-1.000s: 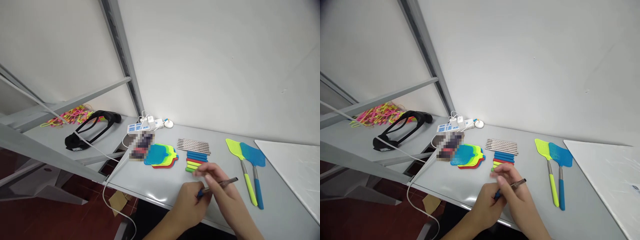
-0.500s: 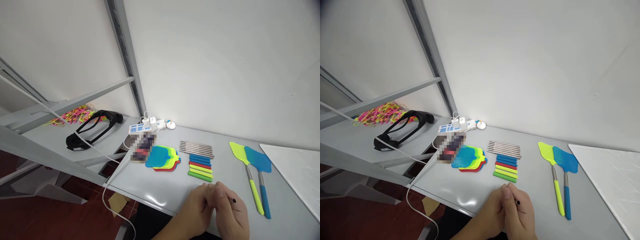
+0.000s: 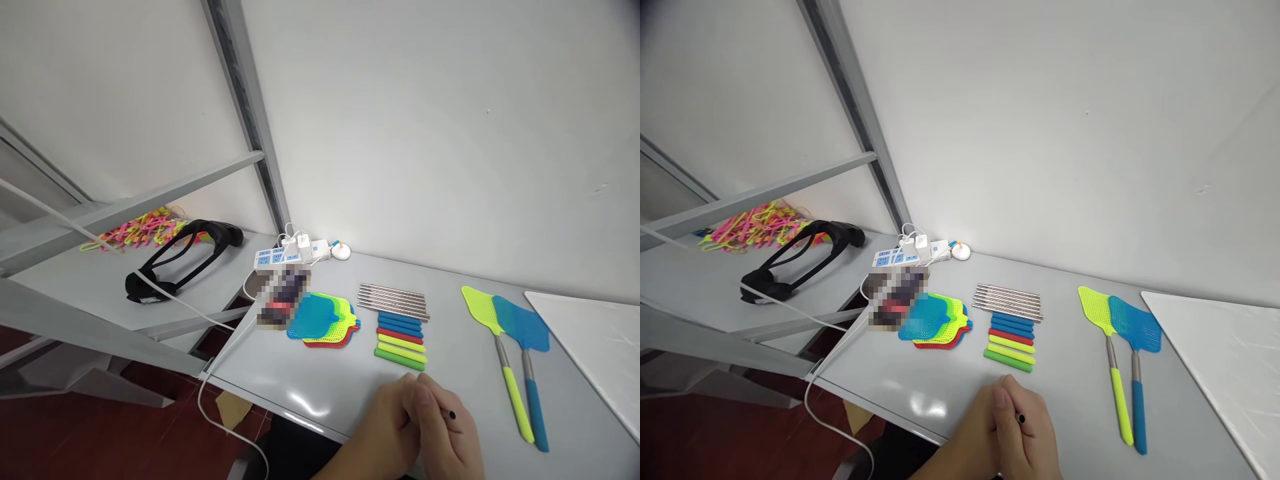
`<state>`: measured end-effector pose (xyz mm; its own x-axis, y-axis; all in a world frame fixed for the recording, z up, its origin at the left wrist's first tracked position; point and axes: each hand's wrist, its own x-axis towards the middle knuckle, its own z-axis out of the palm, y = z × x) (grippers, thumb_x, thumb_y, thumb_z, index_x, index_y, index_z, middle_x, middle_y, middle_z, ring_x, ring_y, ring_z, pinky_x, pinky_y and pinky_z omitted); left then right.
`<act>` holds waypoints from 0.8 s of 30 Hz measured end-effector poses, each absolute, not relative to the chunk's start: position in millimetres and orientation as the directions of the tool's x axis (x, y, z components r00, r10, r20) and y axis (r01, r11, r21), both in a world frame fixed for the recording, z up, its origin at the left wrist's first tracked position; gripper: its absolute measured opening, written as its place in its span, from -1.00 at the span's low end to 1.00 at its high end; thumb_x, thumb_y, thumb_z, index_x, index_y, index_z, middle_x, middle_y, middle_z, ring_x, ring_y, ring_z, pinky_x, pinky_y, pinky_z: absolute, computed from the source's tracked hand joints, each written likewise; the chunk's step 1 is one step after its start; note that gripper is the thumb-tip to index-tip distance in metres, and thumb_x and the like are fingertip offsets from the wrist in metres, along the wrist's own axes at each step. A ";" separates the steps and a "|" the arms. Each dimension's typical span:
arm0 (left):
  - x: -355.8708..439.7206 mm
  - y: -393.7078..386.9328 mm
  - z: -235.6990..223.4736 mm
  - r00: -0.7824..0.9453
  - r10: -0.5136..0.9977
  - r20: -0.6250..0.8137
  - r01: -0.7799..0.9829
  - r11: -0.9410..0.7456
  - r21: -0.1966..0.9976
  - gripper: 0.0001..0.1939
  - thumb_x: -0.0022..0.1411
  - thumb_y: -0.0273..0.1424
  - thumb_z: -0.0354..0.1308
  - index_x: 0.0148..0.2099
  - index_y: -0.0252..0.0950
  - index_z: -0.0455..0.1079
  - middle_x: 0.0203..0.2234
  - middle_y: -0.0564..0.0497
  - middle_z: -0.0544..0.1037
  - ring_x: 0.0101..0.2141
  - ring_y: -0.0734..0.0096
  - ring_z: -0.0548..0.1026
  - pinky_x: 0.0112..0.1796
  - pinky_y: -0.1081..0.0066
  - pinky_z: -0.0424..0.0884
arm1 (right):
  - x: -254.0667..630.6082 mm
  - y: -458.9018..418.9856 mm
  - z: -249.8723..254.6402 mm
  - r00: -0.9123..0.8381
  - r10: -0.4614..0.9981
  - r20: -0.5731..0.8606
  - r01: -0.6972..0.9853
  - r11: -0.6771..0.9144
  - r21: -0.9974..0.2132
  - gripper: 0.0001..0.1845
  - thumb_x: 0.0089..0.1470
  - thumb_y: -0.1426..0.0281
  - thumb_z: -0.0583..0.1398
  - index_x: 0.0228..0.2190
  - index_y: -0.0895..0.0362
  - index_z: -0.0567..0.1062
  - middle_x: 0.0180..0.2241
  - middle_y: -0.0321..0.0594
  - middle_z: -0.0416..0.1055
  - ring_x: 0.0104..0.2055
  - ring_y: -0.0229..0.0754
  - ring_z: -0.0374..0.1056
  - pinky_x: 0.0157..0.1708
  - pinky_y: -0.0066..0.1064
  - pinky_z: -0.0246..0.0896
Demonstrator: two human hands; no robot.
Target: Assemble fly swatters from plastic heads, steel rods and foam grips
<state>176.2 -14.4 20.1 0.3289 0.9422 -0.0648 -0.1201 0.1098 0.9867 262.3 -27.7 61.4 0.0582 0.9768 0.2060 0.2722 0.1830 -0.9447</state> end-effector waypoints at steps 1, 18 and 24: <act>176.4 -14.2 19.0 0.342 0.938 -0.047 -0.110 0.089 0.990 -0.77 0.24 -0.34 0.16 -0.45 -0.29 0.31 -0.53 0.05 0.42 -0.45 0.41 0.35 -0.47 0.42 0.18 | 262.3 -27.4 59.9 0.053 0.977 0.208 0.279 0.186 -0.942 -0.47 0.27 0.09 0.01 -0.65 0.08 0.17 -0.67 -0.36 0.09 -0.61 -0.28 0.04 -0.57 -0.42 -0.04; 169.9 -19.4 25.5 0.393 0.919 0.035 0.066 -0.066 0.996 -0.84 0.30 -0.48 0.00 -0.33 -0.28 0.35 -0.40 -0.03 0.51 -0.35 0.31 0.46 -0.42 0.43 0.28 | 267.0 -29.0 46.3 -0.014 0.993 0.114 0.255 0.113 -0.960 -0.51 0.26 0.09 0.01 -0.61 0.08 0.13 -0.62 -0.38 0.01 -0.58 -0.29 -0.01 -0.57 -0.44 -0.07; 127.8 -22.2 34.1 0.421 0.901 0.104 0.264 -0.232 0.936 -0.69 0.14 -0.55 0.19 -0.05 -0.21 0.43 -0.14 -0.05 0.52 -0.09 0.21 0.44 -0.08 0.33 0.35 | 258.9 -34.1 43.0 -0.107 0.984 0.144 0.248 0.166 -0.954 -0.55 0.24 0.09 0.04 -0.58 0.08 0.21 -0.61 -0.35 0.14 -0.53 -0.25 0.07 -0.52 -0.45 0.02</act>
<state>127.8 -22.2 34.1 0.4213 0.9009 0.1044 0.2643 -0.2321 0.9361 258.9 -34.1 43.0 -0.1066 0.9838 0.1439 0.2479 0.1664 -0.9544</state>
